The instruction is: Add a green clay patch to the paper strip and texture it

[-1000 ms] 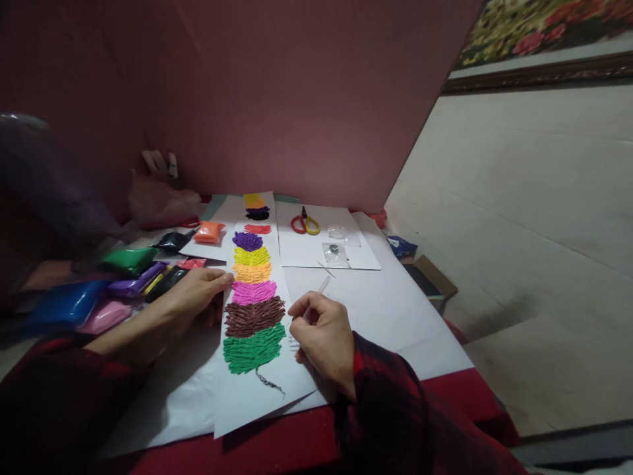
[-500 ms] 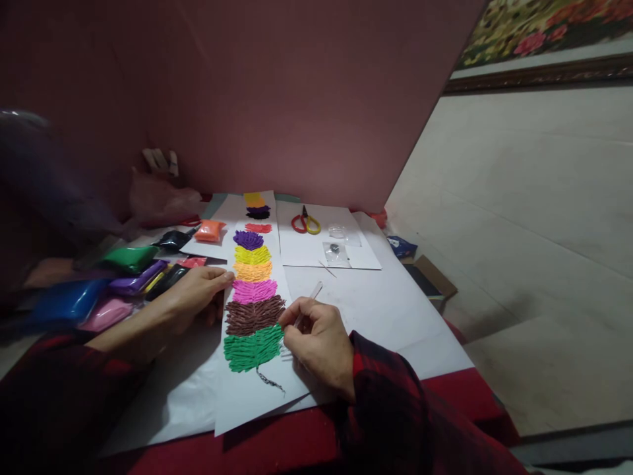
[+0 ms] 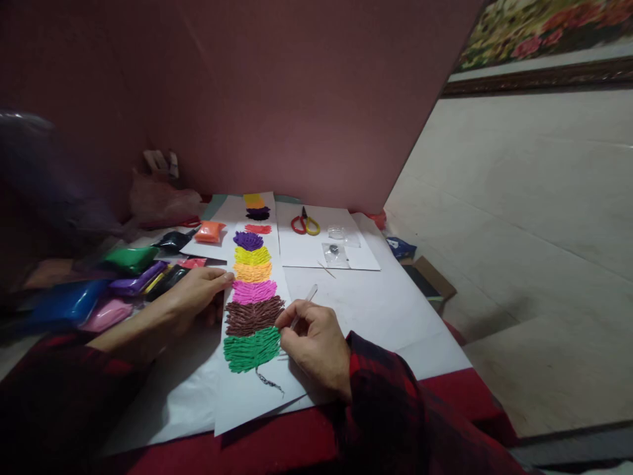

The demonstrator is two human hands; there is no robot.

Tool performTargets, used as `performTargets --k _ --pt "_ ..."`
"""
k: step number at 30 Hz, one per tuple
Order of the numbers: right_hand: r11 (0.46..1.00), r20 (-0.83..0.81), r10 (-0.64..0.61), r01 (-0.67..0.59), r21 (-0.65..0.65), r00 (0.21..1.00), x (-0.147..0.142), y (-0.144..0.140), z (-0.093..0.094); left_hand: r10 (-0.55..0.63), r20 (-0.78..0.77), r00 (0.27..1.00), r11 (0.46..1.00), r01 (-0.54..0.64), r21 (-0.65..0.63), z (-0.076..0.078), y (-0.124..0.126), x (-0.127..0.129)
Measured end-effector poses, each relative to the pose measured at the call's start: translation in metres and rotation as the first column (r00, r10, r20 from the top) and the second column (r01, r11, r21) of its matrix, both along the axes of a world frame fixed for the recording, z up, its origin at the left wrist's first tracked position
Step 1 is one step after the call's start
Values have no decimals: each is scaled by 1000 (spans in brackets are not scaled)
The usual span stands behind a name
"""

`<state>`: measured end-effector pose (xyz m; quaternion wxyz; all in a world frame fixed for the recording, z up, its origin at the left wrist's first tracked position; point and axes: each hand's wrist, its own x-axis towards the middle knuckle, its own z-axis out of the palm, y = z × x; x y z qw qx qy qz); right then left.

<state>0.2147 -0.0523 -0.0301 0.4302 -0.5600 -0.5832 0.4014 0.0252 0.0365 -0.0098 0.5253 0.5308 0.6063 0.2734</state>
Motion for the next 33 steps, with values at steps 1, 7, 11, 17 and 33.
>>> performTargets --k 1,7,11,17,33 --pt "1000 17 1 -1 18 1000 0 0 -1 2 -1 1000 1000 -2 -2 0 0 0" --pt "996 124 12 -23 86 992 2 2 0 6 -9 1000 1000 -6 -16 2 -1 1" --pt "993 181 -2 -20 120 983 1 1 2 0 -20 1000 1000 -1 -22 5 -2 2" --pt "991 223 -34 3 137 974 2 1 1 -9 -33 999 1000 8 -28 5 -1 3" --pt "994 108 -110 106 40 988 1 -1 2 -5 -36 999 1000 5 -18 3 -1 2"
